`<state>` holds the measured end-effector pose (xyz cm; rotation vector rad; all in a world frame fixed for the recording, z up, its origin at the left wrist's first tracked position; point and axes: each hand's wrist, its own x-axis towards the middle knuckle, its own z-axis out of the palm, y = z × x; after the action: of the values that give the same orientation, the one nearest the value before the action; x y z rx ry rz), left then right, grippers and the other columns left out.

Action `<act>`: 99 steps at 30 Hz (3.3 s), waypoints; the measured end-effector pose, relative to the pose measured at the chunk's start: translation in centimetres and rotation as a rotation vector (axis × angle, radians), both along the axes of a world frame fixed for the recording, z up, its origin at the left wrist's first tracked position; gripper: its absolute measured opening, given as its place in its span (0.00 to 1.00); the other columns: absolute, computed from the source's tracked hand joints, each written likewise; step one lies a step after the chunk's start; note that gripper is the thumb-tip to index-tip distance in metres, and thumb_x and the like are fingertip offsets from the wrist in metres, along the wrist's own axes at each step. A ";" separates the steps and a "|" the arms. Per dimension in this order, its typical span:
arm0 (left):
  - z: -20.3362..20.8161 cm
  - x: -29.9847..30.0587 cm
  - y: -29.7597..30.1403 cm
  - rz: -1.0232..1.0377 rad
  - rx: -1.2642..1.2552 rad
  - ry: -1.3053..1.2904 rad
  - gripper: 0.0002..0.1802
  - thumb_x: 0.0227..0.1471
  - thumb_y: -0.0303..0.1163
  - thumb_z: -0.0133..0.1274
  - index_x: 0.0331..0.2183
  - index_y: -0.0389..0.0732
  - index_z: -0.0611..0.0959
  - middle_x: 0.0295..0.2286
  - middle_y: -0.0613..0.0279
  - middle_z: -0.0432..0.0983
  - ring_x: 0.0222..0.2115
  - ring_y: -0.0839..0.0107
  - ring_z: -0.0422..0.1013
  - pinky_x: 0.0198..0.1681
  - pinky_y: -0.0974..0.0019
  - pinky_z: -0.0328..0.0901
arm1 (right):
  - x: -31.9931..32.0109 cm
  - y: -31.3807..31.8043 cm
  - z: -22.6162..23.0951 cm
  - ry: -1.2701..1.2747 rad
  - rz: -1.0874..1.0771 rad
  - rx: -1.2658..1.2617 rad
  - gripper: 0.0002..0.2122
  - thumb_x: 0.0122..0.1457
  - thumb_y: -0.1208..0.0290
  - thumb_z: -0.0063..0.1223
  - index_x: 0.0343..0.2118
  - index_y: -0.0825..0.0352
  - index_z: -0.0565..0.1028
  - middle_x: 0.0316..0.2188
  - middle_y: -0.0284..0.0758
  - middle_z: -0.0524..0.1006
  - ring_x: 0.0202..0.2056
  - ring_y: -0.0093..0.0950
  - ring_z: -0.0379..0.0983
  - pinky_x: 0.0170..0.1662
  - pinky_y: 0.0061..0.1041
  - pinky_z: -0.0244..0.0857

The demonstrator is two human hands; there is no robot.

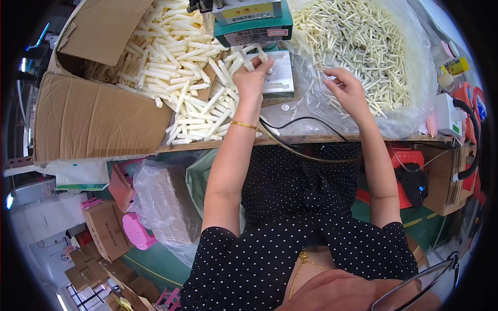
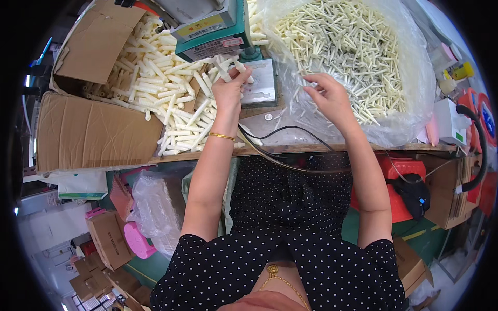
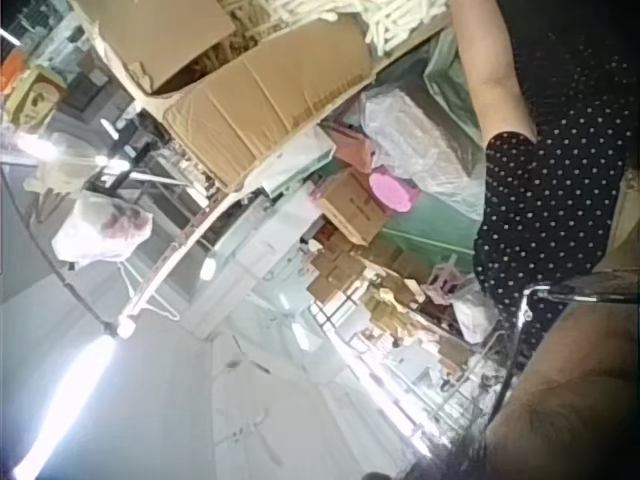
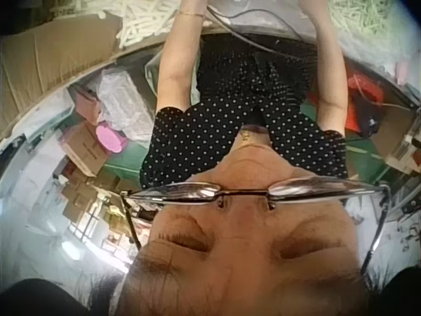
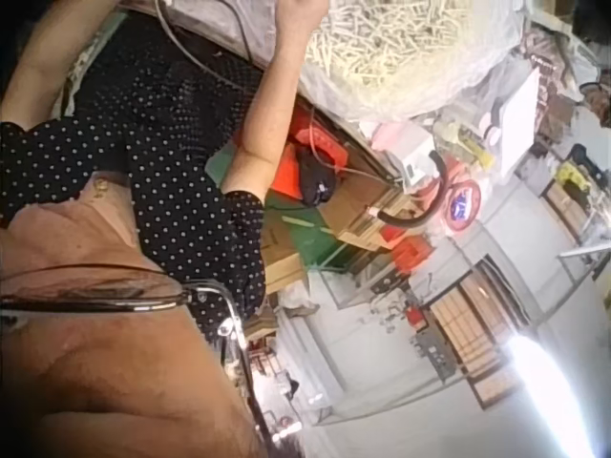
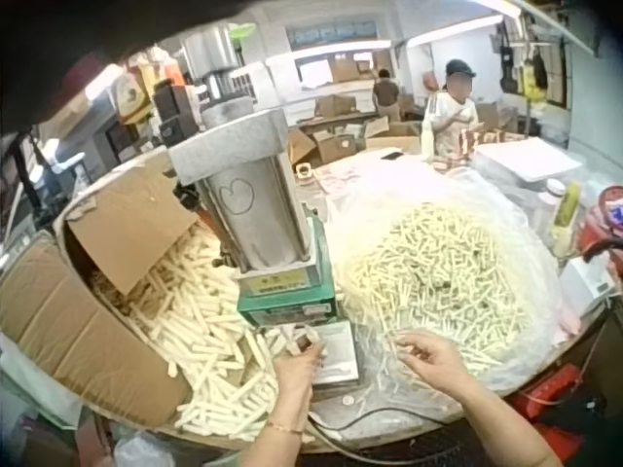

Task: The recorder is assembling small white plastic dispenser components by attaching tips to tubes and weighing/counting them.

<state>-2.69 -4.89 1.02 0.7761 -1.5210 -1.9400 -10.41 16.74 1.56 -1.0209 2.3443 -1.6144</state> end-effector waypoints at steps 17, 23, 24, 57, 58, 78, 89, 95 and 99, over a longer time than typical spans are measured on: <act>1.6 3.6 -8.8 0.189 -1.249 -0.696 0.10 0.42 0.33 0.49 0.24 0.36 0.74 0.23 0.46 0.72 0.27 0.47 0.69 0.31 0.50 0.63 | -2.8 2.9 -3.2 0.436 -0.098 0.557 0.08 0.45 0.70 0.56 0.29 0.67 0.74 0.28 0.39 0.72 0.32 0.39 0.69 0.36 0.33 0.63; 1.6 3.1 -10.7 -0.016 -1.300 -1.033 0.20 0.42 0.44 0.54 0.28 0.34 0.78 0.28 0.45 0.75 0.32 0.53 0.72 0.35 0.56 0.66 | -1.4 1.3 -0.5 -0.131 -0.214 0.254 0.10 0.48 0.66 0.57 0.27 0.69 0.76 0.19 0.36 0.74 0.23 0.26 0.70 0.27 0.25 0.62; 1.6 3.0 -10.6 -0.035 -1.307 -1.062 0.20 0.41 0.42 0.55 0.30 0.34 0.79 0.30 0.45 0.75 0.32 0.55 0.72 0.35 0.59 0.66 | -1.8 1.9 -1.1 -0.130 -0.234 0.260 0.10 0.48 0.66 0.57 0.27 0.69 0.76 0.19 0.36 0.74 0.23 0.26 0.70 0.27 0.25 0.62; 1.3 4.0 3.1 -0.621 -0.048 0.074 0.12 0.43 0.25 0.58 0.35 0.35 0.80 0.28 0.66 0.76 0.28 0.79 0.70 0.33 0.75 0.65 | 0.7 -4.1 3.8 -0.514 0.253 -0.177 0.09 0.47 0.68 0.60 0.27 0.68 0.76 0.22 0.26 0.72 0.25 0.14 0.63 0.32 0.15 0.58; 1.0 3.8 3.1 -0.613 -0.055 0.075 0.12 0.43 0.25 0.58 0.35 0.35 0.80 0.28 0.66 0.76 0.28 0.79 0.70 0.33 0.75 0.65 | 0.6 -4.3 3.6 -0.511 0.263 -0.180 0.09 0.47 0.68 0.60 0.27 0.68 0.76 0.22 0.26 0.72 0.25 0.14 0.63 0.32 0.15 0.58; 0.1 -0.1 -1.2 -0.082 0.083 0.092 0.13 0.34 0.17 0.61 0.29 0.33 0.78 0.25 0.62 0.75 0.20 0.77 0.67 0.21 0.75 0.59 | 1.7 0.3 -0.5 -0.266 0.026 -0.030 0.11 0.50 0.71 0.56 0.37 0.67 0.75 0.25 0.26 0.69 0.23 0.12 0.60 0.27 0.12 0.57; 3.5 4.7 -3.6 0.102 -1.066 -0.586 0.21 0.35 0.30 0.56 0.37 0.36 0.76 0.31 0.49 0.74 0.34 0.51 0.70 0.38 0.57 0.65 | 0.8 5.9 -2.0 0.320 -0.029 0.787 0.07 0.45 0.74 0.55 0.27 0.69 0.73 0.30 0.40 0.71 0.33 0.40 0.69 0.36 0.34 0.62; 2.8 13.5 -13.9 0.149 -1.368 -1.012 0.15 0.38 0.26 0.49 0.34 0.41 0.79 0.29 0.47 0.75 0.30 0.52 0.72 0.33 0.55 0.66 | -1.0 4.7 -1.5 0.205 -0.070 0.509 0.07 0.47 0.71 0.54 0.25 0.70 0.73 0.26 0.42 0.71 0.31 0.40 0.68 0.35 0.33 0.63; 2.3 12.5 -13.7 0.092 -1.409 -0.833 0.15 0.36 0.24 0.53 0.34 0.40 0.79 0.29 0.50 0.75 0.32 0.53 0.71 0.36 0.57 0.65 | -0.7 4.5 -0.6 0.018 -0.071 0.390 0.10 0.51 0.67 0.52 0.25 0.70 0.73 0.22 0.37 0.71 0.27 0.32 0.69 0.33 0.28 0.63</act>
<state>9.83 -18.58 3.35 0.8873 -2.6157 -0.0522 -11.09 21.21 0.99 -0.8782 2.5886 -1.1000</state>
